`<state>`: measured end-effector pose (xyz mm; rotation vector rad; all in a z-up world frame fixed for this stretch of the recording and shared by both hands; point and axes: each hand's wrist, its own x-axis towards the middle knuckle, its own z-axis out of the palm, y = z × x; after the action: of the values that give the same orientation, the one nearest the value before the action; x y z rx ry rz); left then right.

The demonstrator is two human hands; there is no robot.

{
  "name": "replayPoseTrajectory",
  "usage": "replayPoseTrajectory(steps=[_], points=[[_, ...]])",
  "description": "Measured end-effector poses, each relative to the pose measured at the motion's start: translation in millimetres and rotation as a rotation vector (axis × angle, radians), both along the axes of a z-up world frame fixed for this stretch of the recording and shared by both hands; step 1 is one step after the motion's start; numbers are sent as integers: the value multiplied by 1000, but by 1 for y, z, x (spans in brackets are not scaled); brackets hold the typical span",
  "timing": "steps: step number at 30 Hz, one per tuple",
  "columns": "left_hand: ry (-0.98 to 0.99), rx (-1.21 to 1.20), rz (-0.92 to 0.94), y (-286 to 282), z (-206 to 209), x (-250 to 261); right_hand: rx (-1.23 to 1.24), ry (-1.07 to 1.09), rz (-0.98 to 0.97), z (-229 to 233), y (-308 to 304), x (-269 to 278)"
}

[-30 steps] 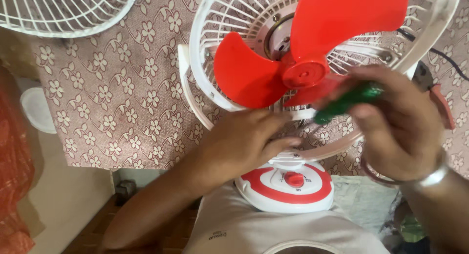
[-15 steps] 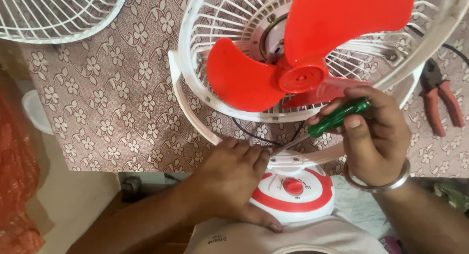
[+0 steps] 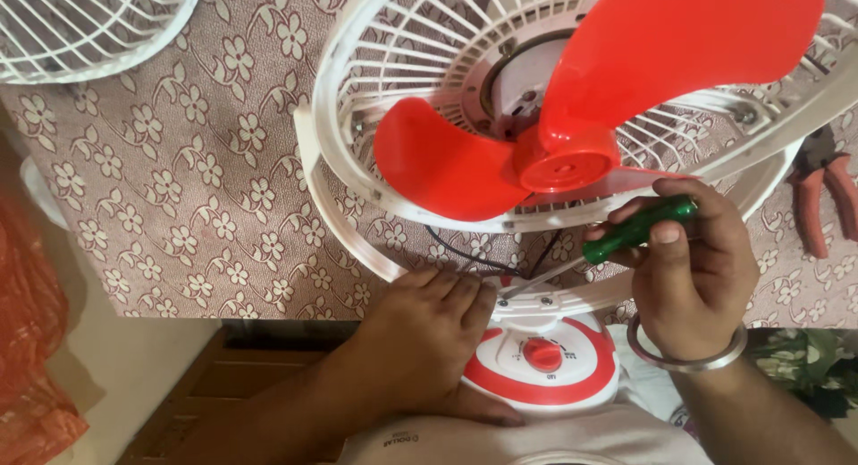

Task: The person assembles a small table fan by attaching the front grille to the base and securing the red fan blades with a screwdriver. They tighten screws on the base and the blade hub to complete the assembly.

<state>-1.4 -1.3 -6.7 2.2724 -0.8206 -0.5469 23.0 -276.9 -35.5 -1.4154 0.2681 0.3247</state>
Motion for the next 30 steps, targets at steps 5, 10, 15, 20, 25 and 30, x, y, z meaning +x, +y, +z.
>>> replayPoseTrajectory(steps=[5, 10, 15, 20, 25, 30], points=[[14, 12, -13, -1, -3, 0, -41, 58, -25, 5, 0, 1], [55, 13, -16, 0, -3, -4, -31, 52, -32, 8, 0, -1], [7, 4, -3, 1, -2, -4, -38, -14, -53, 8, 4, -2], [-6, -4, -4, 2, -2, -4, -81, -37, 0, 11, 6, 1], [10, -15, 2, 3, -3, -4, -169, -67, 66, 13, 7, 8], [19, -18, -5, 4, -3, -3, -210, -105, 114, 13, 7, 12]])
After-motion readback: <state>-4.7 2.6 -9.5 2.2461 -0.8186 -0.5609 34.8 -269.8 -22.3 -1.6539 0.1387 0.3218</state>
